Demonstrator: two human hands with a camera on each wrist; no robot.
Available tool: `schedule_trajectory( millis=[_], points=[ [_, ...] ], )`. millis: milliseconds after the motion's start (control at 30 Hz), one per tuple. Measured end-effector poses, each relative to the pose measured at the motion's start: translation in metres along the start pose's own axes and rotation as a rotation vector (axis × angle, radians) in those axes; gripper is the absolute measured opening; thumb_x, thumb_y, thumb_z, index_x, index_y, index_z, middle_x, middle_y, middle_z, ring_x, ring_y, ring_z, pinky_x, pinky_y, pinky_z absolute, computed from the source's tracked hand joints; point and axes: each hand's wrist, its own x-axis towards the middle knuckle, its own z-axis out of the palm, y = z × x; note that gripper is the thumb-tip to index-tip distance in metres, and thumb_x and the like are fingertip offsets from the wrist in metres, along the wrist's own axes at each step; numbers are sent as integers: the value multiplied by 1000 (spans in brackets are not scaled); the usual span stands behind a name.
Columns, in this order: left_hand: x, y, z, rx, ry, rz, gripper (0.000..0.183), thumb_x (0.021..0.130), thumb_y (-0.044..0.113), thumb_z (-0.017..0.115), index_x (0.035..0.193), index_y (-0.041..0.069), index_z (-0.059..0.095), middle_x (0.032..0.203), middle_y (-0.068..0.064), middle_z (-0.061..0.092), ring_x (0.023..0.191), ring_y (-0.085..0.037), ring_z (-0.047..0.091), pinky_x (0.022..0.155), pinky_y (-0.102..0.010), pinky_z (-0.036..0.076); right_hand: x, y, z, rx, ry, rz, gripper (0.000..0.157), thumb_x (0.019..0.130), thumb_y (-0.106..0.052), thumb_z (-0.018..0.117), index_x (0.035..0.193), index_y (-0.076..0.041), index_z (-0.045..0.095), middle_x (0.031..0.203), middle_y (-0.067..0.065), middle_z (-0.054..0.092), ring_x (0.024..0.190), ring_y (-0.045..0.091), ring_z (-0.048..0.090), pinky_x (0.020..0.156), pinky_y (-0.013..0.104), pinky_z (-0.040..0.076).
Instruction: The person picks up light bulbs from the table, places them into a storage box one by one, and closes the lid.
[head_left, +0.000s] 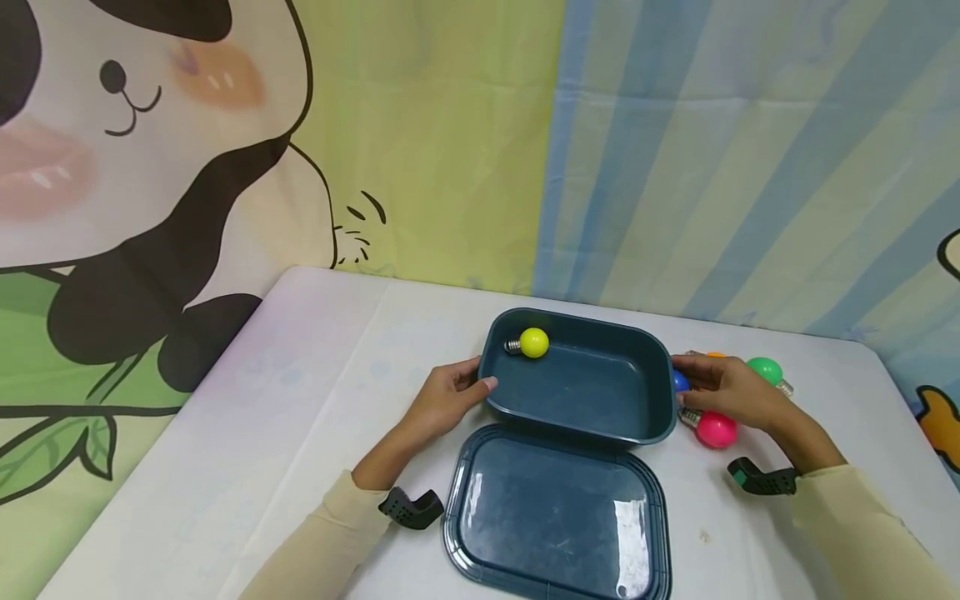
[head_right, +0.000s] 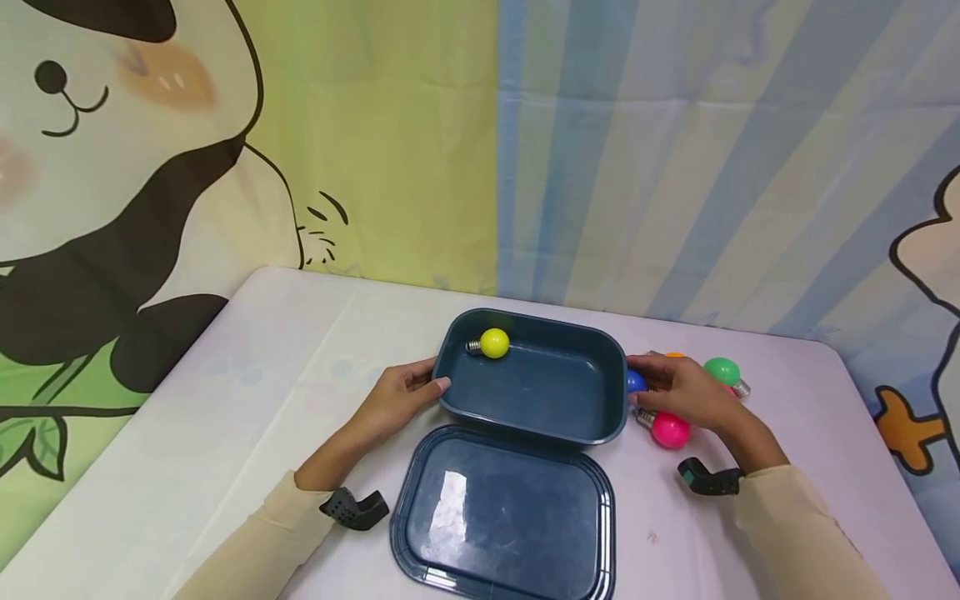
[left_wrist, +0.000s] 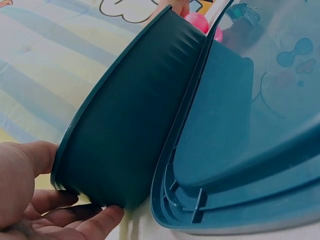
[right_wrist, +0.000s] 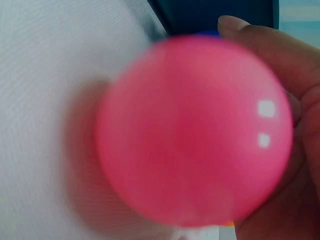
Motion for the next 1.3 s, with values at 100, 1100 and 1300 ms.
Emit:
schedule_trajectory(
  millis=[100, 1100, 1300],
  points=[
    [1, 0, 0, 1, 3, -2, 51, 97, 13, 61, 139, -11, 44, 137, -26, 50, 122, -36, 53, 97, -42, 46, -1, 1, 1, -23, 8, 1, 61, 87, -8, 73, 138, 11, 46, 135, 32, 49, 116, 49, 54, 82, 37, 55],
    [-1, 3, -1, -23, 0, -15, 50, 98, 12, 60, 139, -11, 44, 136, -26, 52, 120, -31, 55, 97, -39, 47, 0, -4, -9, -126, 126, 13, 51, 91, -18, 70, 136, 1, 55, 123, 26, 61, 101, 41, 64, 74, 26, 57],
    [10, -24, 0, -27, 10, -2, 53, 96, 20, 64, 140, -5, 47, 135, -20, 54, 120, -26, 57, 96, -37, 48, -2, -7, -12, -95, 134, 34, 52, 92, -23, 70, 137, -1, 55, 121, 25, 62, 102, 42, 63, 75, 25, 56]
  ],
)
